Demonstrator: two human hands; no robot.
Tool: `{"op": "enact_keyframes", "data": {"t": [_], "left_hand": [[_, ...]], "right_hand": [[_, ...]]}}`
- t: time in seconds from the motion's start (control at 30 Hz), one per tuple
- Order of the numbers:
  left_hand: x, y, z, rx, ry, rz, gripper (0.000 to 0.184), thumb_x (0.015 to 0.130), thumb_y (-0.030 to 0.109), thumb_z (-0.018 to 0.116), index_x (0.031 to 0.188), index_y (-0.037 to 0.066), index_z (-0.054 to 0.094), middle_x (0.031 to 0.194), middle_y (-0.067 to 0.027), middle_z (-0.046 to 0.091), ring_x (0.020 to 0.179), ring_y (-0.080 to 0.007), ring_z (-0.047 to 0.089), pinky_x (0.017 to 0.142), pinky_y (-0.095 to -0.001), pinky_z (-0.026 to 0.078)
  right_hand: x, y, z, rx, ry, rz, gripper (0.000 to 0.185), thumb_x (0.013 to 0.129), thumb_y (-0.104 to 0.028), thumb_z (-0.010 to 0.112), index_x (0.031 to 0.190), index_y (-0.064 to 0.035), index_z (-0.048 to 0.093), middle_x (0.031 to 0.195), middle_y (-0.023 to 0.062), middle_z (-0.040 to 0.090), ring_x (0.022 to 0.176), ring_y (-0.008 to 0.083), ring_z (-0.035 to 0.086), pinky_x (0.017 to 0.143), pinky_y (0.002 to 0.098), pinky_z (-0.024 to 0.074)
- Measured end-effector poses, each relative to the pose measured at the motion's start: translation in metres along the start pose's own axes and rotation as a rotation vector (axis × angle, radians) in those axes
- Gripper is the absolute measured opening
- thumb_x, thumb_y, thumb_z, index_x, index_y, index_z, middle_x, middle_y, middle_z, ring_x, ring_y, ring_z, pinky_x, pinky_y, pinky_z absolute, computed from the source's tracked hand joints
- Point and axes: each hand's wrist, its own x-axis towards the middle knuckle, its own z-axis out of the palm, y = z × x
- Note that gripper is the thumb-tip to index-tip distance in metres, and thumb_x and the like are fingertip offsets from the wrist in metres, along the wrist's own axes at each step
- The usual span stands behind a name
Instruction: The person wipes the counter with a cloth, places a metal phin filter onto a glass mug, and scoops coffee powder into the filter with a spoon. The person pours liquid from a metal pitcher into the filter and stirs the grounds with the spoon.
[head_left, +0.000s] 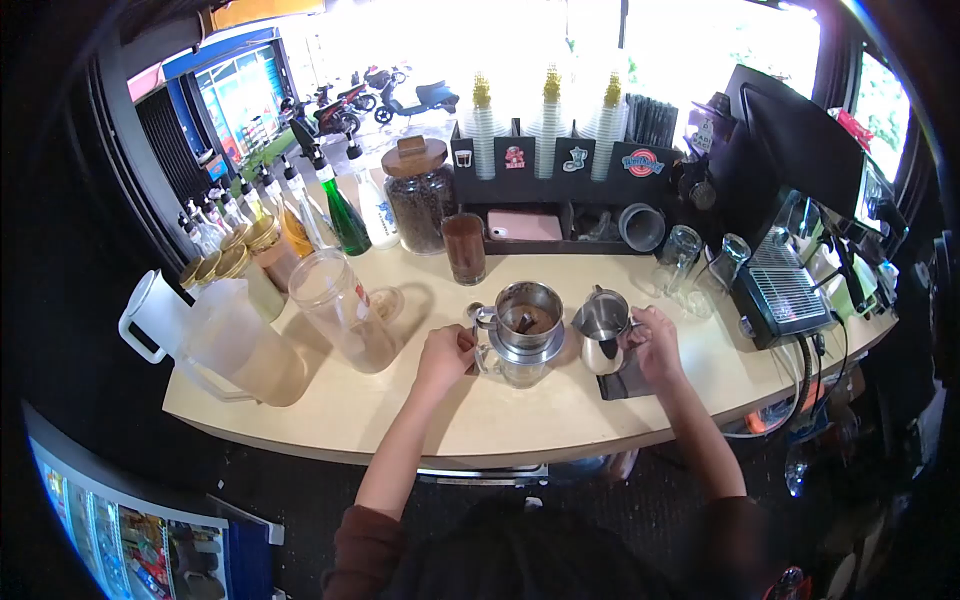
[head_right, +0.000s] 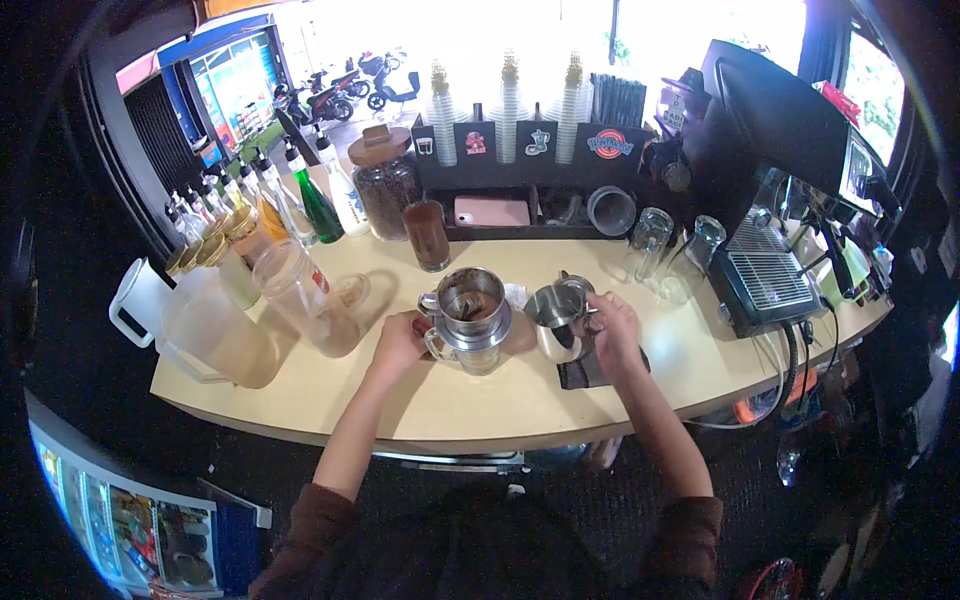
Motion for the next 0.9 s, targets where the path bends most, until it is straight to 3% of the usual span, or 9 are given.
{"op": "enact_keyframes", "data": {"t": [0.13,0.23,0.47,0.57,0.63,0.7,0.77,0.83,0.9], "left_hand": [[0.0,0.008,-0.004,-0.008,-0.019,-0.085,0.016,0.072,0.009,0.07,0.082,-0.003,0.066,0.071,-0.0166,0.067,0.067,-0.0258,0.067,0.064,-0.0347,0.053],[0.0,0.0,-0.001,0.114,0.048,0.007,0.017,0.071,0.01,0.071,0.08,-0.003,0.066,0.068,-0.0167,0.066,0.064,-0.0276,0.067,0.063,-0.0345,0.053],[-0.002,0.008,-0.013,0.197,0.099,-0.013,0.016,0.071,0.012,0.07,0.072,-0.004,0.066,0.061,-0.0168,0.063,0.058,-0.0237,0.065,0.06,-0.0328,0.052],[-0.002,-0.013,-0.026,-0.014,-0.052,-0.114,0.016,0.077,0.013,0.068,0.077,-0.003,0.065,0.066,-0.0134,0.066,0.061,-0.0174,0.065,0.06,-0.0302,0.053],[-0.011,-0.015,-0.036,-0.528,-0.068,-0.2,0.015,0.086,0.012,0.061,0.092,-0.002,0.063,0.083,-0.0101,0.068,0.07,-0.0141,0.065,0.064,-0.0287,0.055],[-0.019,-0.006,-0.049,-0.606,-0.04,-0.174,0.018,0.088,0.015,0.06,0.095,-0.002,0.062,0.087,-0.0114,0.067,0.072,-0.0148,0.065,0.065,-0.0283,0.055],[-0.031,0.013,-0.06,-0.685,-0.013,-0.148,0.021,0.09,0.018,0.059,0.098,-0.002,0.061,0.091,-0.0126,0.067,0.074,-0.0155,0.066,0.067,-0.0279,0.055],[-0.038,0.039,-0.067,-0.826,0.018,-0.114,0.021,0.092,0.02,0.056,0.097,-0.001,0.058,0.094,-0.0164,0.067,0.082,-0.0201,0.067,0.076,-0.0298,0.054],[-0.046,0.066,-0.066,-0.91,-0.018,-0.036,0.018,0.093,0.019,0.053,0.097,0.002,0.057,0.097,-0.0161,0.066,0.086,-0.0224,0.066,0.08,-0.0327,0.053]], "right_hand": [[-0.002,0.016,-0.006,0.068,-0.017,-0.002,0.029,0.085,-0.01,0.061,0.064,-0.0132,0.041,0.057,-0.0045,0.038,0.052,0.0075,0.039,0.054,0.0281,0.0417],[-0.003,0.026,-0.008,0.076,0.011,-0.012,0.029,0.086,-0.009,0.059,0.064,-0.0133,0.041,0.057,-0.0048,0.037,0.052,0.0076,0.038,0.056,0.0279,0.0431],[0.006,0.035,-0.027,-0.123,-0.014,-0.01,0.017,0.088,-0.01,0.057,0.073,-0.0091,0.049,0.066,-0.0038,0.045,0.062,0.0068,0.045,0.062,0.0262,0.0446],[0.01,0.04,-0.039,-0.334,-0.016,-0.112,0.005,0.089,-0.01,0.056,0.085,-0.0063,0.055,0.077,-0.0021,0.05,0.071,0.0063,0.048,0.063,0.0249,0.044],[0.007,0.033,-0.03,-0.434,-0.018,-0.229,0.006,0.089,-0.01,0.056,0.092,-0.0056,0.056,0.084,-0.0014,0.052,0.075,0.0061,0.049,0.064,0.0241,0.0436],[-0.007,0.004,-0.006,-0.574,0.113,-0.454,0.008,0.09,-0.01,0.055,0.096,-0.0054,0.055,0.09,-0.0001,0.052,0.075,0.0074,0.051,0.066,0.0229,0.043],[-0.02,-0.018,0.018,-0.534,0.086,-0.479,0.01,0.087,-0.007,0.058,0.097,-0.0041,0.055,0.087,0.0008,0.054,0.073,0.0084,0.052,0.067,0.0215,0.0424],[-0.03,-0.027,0.039,-0.734,-0.13,-0.664,0.014,0.084,-0.005,0.061,0.096,-0.0027,0.055,0.083,0.0022,0.056,0.071,0.0085,0.052,0.065,0.02,0.0413],[-0.049,-0.037,0.072,-0.814,-0.397,-0.664,0.027,0.081,-0.005,0.066,0.106,-0.0025,0.056,0.081,0.0046,0.057,0.075,0.0109,0.055,0.066,0.0239,0.0449]]}}
